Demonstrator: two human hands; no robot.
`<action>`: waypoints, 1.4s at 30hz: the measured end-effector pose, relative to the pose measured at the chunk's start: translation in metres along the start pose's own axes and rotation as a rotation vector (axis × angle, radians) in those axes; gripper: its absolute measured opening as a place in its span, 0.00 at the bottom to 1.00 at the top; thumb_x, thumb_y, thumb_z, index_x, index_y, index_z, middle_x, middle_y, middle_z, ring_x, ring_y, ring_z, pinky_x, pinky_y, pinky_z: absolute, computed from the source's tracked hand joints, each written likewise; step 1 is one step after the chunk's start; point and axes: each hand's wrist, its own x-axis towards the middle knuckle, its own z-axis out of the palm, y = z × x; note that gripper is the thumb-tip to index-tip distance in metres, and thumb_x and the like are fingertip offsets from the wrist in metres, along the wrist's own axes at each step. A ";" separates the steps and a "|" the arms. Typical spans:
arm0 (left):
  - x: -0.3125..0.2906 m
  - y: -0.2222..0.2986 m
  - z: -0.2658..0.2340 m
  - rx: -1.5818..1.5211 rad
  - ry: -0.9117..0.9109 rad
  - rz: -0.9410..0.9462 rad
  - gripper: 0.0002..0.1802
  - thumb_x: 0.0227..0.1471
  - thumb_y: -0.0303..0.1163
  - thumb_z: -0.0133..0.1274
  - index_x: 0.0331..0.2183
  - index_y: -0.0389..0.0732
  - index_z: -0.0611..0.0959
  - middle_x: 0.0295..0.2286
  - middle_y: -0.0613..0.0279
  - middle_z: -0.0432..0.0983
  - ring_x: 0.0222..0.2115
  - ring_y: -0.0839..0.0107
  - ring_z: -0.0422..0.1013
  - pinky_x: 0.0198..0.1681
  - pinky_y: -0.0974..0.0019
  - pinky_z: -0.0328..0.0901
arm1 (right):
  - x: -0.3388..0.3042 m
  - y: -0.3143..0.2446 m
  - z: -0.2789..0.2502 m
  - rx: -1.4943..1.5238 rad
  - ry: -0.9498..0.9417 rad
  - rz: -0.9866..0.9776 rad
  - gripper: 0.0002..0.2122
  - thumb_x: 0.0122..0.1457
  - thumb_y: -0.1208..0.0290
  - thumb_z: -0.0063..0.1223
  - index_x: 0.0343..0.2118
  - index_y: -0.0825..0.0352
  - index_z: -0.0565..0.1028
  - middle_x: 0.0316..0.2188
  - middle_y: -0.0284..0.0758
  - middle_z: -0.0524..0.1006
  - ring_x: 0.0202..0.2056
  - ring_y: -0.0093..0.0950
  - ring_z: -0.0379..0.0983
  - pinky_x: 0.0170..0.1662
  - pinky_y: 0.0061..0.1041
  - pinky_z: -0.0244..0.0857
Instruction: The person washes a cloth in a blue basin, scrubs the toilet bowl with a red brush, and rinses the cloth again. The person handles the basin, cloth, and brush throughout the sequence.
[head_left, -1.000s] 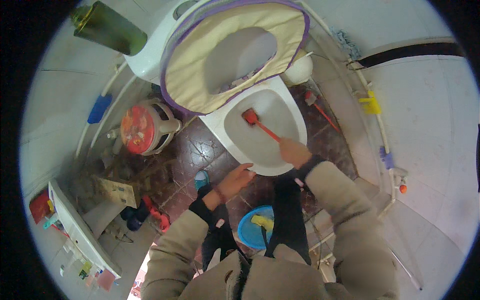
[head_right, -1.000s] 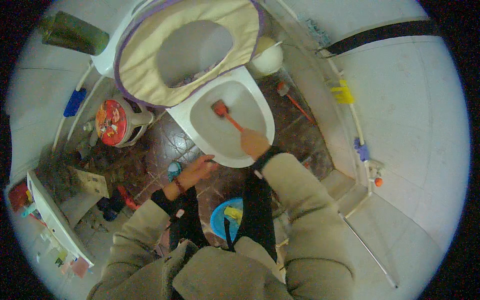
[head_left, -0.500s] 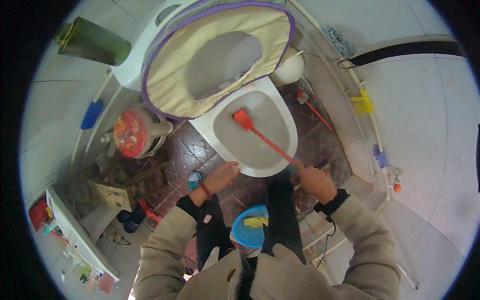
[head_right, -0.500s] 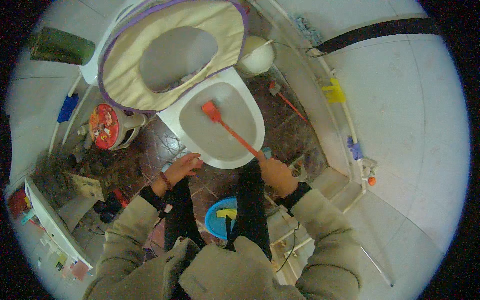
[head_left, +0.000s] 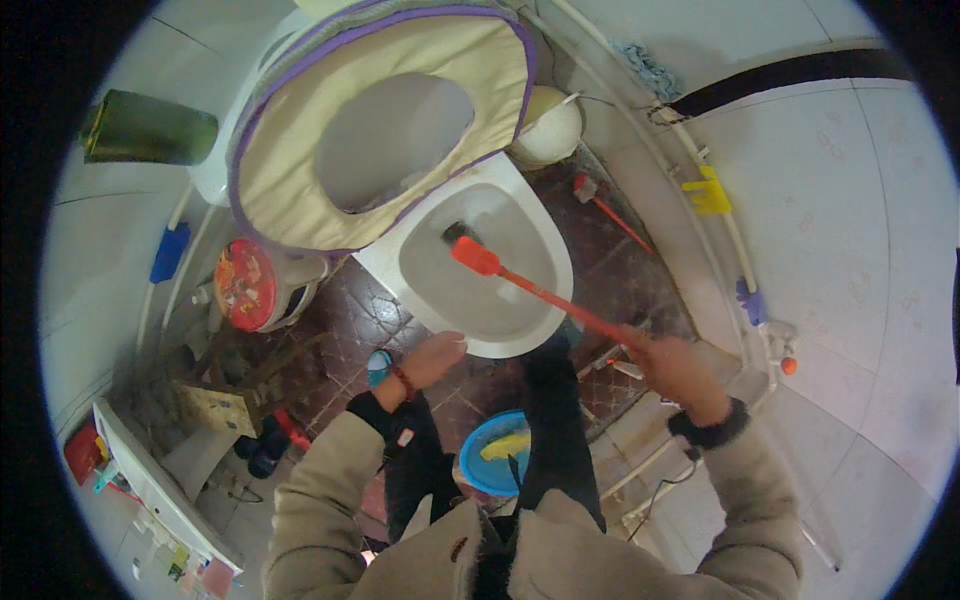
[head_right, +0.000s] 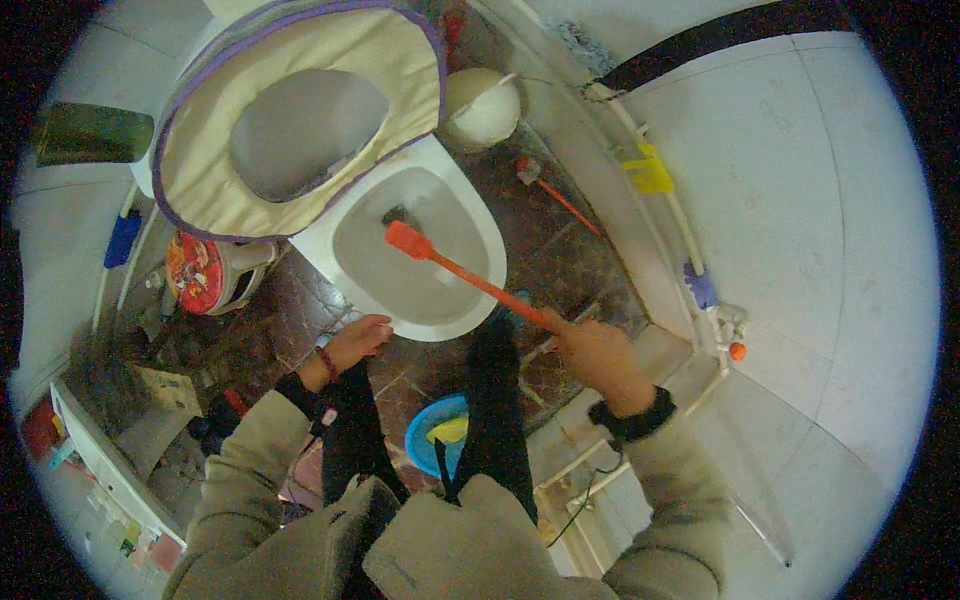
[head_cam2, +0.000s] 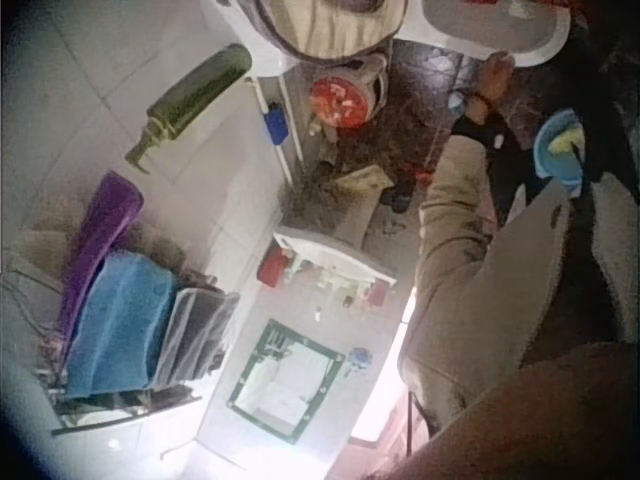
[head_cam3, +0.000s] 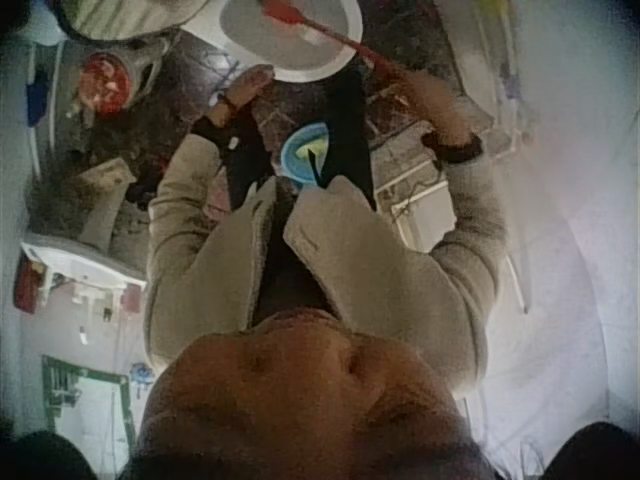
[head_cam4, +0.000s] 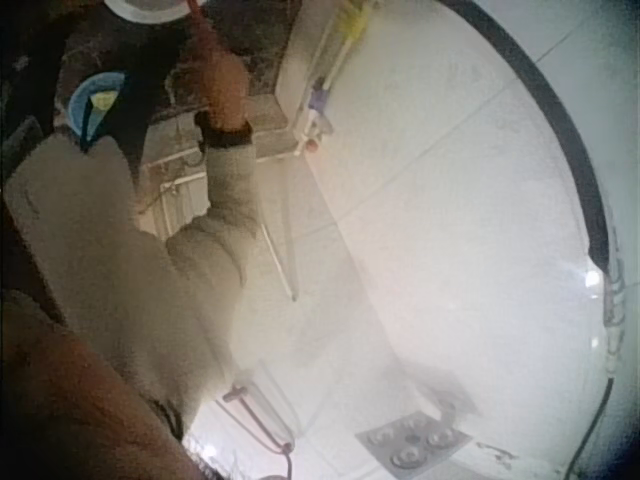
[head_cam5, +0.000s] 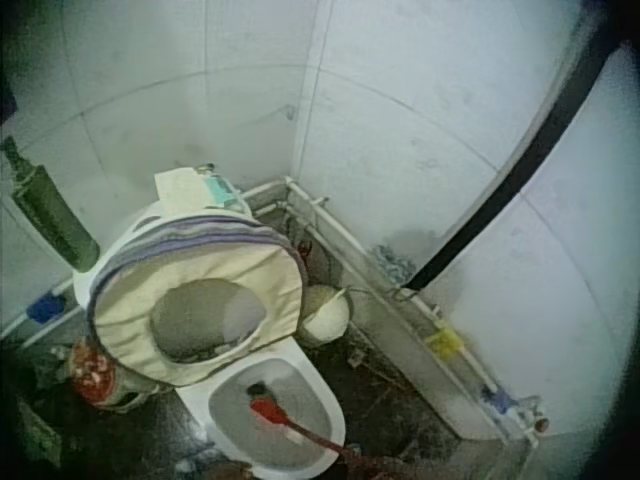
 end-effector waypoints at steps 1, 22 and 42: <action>0.003 -0.004 -0.001 0.055 0.002 0.045 0.24 0.53 0.45 0.48 0.46 0.38 0.72 0.34 0.57 0.73 0.35 0.67 0.70 0.39 0.65 0.66 | -0.014 0.009 -0.018 -0.004 0.065 -0.006 0.15 0.55 0.64 0.47 0.47 0.50 0.71 0.20 0.39 0.74 0.21 0.40 0.72 0.22 0.39 0.65; 0.072 -0.028 0.047 1.337 0.093 -0.221 0.38 0.44 0.60 0.48 0.54 0.52 0.66 0.60 0.56 0.41 0.61 0.45 0.26 0.56 0.31 0.25 | 0.258 0.194 0.055 -0.459 0.232 0.079 0.07 0.51 0.69 0.46 0.29 0.61 0.77 0.26 0.36 0.77 0.31 0.36 0.74 0.37 0.38 0.66; 0.084 -0.036 0.055 1.565 0.062 -0.250 0.36 0.45 0.57 0.49 0.54 0.52 0.66 0.59 0.54 0.44 0.60 0.42 0.27 0.55 0.30 0.28 | -0.256 0.154 0.329 0.518 0.246 0.918 0.11 0.52 0.75 0.45 0.38 0.64 0.74 0.37 0.43 0.74 0.39 0.41 0.71 0.41 0.37 0.66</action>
